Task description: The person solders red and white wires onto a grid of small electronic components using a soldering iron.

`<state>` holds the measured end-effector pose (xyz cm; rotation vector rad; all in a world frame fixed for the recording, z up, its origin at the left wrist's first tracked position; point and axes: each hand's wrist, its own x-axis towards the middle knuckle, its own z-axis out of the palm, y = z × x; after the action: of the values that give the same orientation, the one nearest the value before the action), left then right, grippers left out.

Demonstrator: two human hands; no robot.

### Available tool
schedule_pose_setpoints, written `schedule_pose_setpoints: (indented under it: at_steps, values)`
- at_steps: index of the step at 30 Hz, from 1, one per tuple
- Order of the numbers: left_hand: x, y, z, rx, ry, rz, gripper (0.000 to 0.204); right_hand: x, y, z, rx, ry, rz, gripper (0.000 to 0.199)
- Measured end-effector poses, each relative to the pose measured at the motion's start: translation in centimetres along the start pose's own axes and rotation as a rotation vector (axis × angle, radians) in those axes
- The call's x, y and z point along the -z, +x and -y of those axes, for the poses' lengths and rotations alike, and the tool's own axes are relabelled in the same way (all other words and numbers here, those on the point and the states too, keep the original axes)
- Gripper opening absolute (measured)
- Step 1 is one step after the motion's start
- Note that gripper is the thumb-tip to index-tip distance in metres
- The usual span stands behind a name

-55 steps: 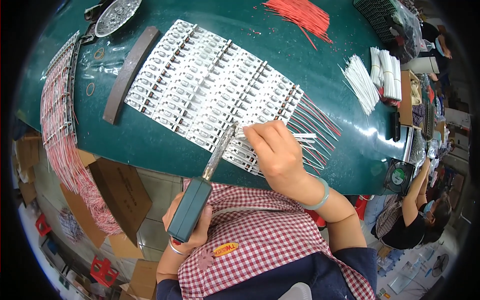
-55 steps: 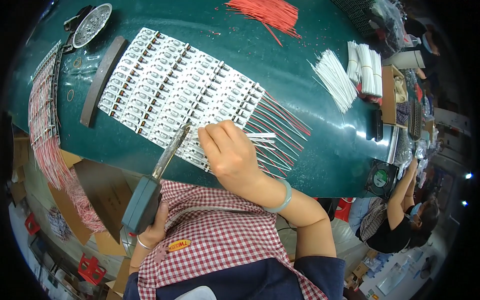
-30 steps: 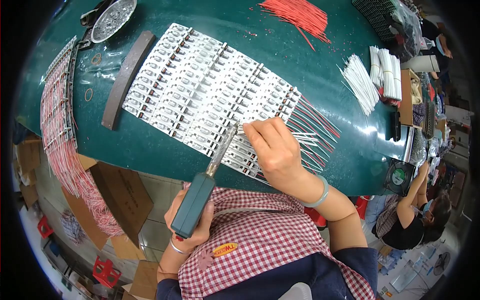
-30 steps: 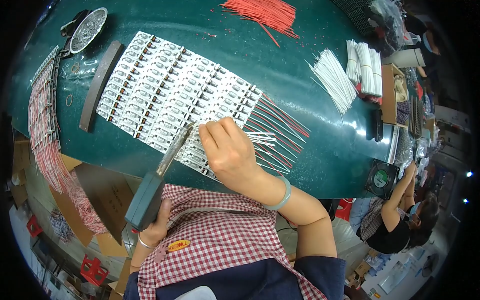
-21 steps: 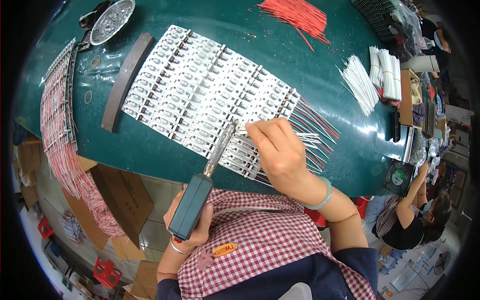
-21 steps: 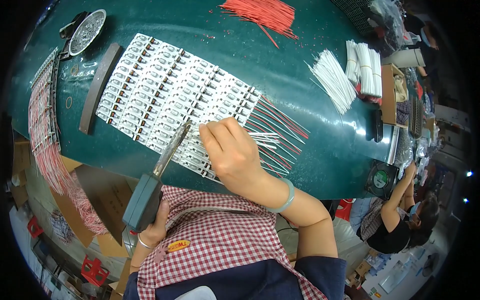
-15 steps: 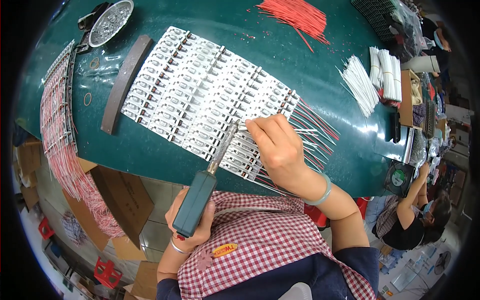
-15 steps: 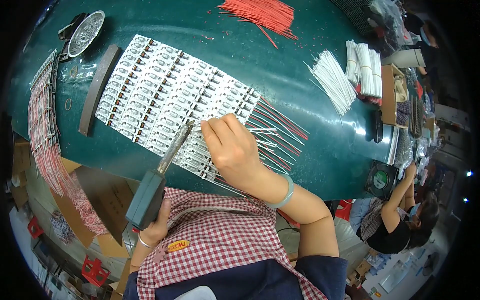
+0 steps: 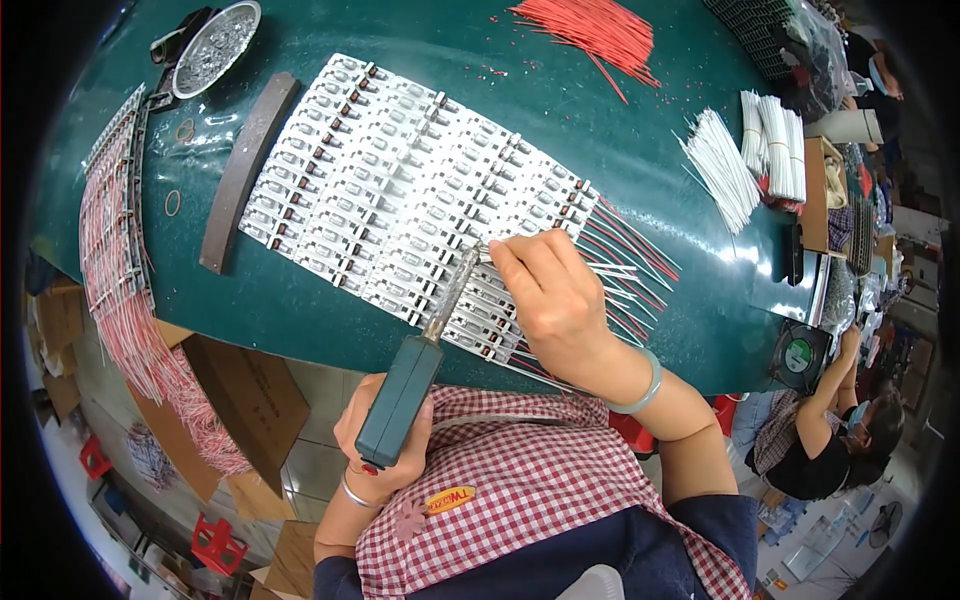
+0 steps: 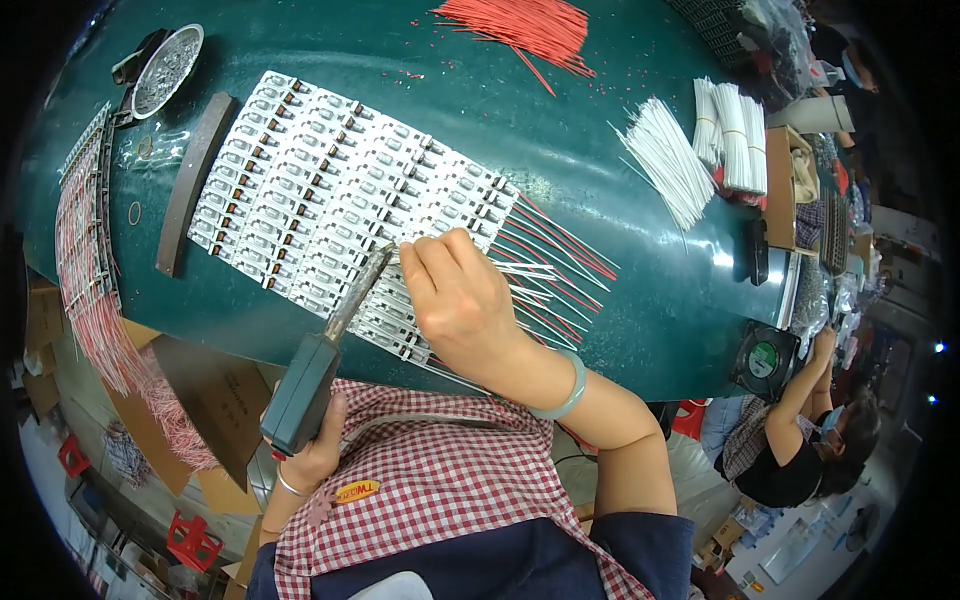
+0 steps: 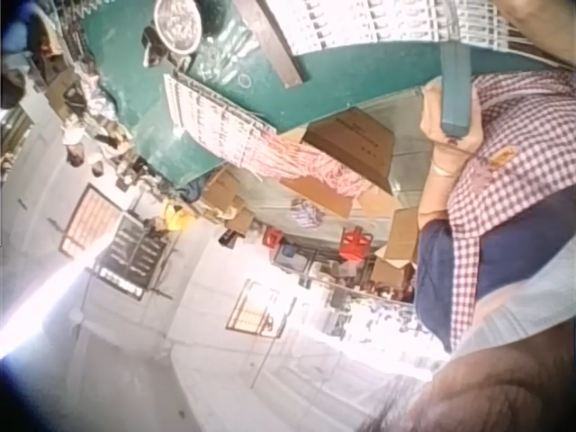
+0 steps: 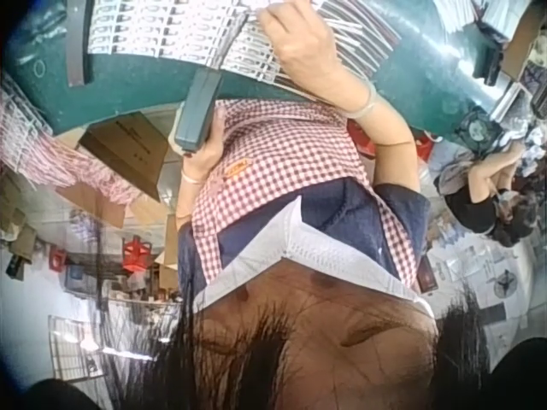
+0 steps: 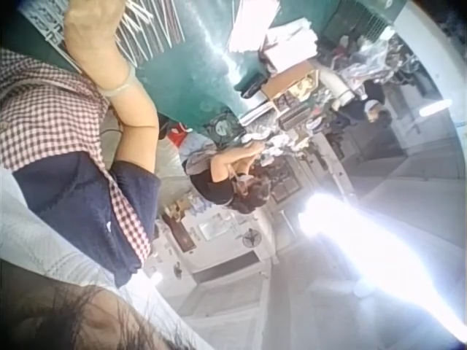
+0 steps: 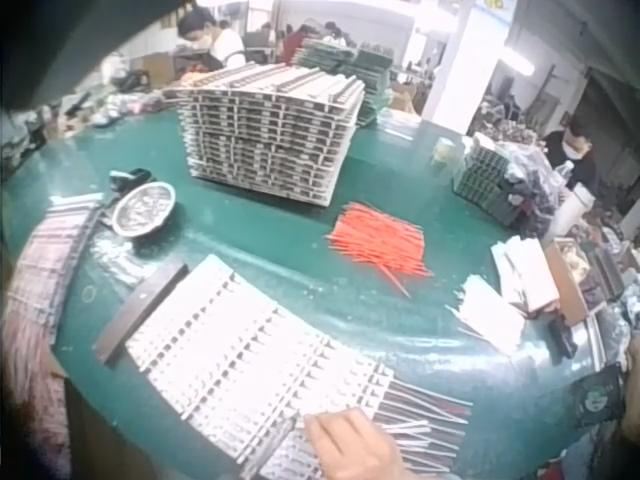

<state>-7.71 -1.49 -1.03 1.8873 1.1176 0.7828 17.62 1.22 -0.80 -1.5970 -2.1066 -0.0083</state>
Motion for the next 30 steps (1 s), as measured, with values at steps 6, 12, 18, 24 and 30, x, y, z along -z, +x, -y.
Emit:
schedule_pose_setpoints:
  at_steps: [6, 12, 18, 24, 30]
  values:
    - [0.0, -1.7, 1.0, 0.078, -0.030, -0.009, 0.022, 0.2, 0.2, 0.1, 0.004, -0.003, 0.002, 0.041]
    - [0.2, -1.8, 1.1, 0.095, -0.001, -0.014, 0.025, 0.4, 0.3, -0.2, -0.008, 0.018, 0.001, 0.040]
    - [0.0, -1.4, 0.9, 0.130, -0.024, 0.012, 0.026, 0.3, 0.5, -1.1, 0.004, 0.014, -0.070, 0.041]
    - [-0.3, -0.8, 0.7, 0.092, -0.017, 0.020, 0.024, 0.0, 0.3, -1.4, 0.014, 0.025, -0.046, 0.041]
    - [-0.3, 0.5, -0.4, 0.096, -0.038, 0.009, 0.021, 0.0, 0.5, -1.1, 0.004, 0.013, -0.024, 0.041]
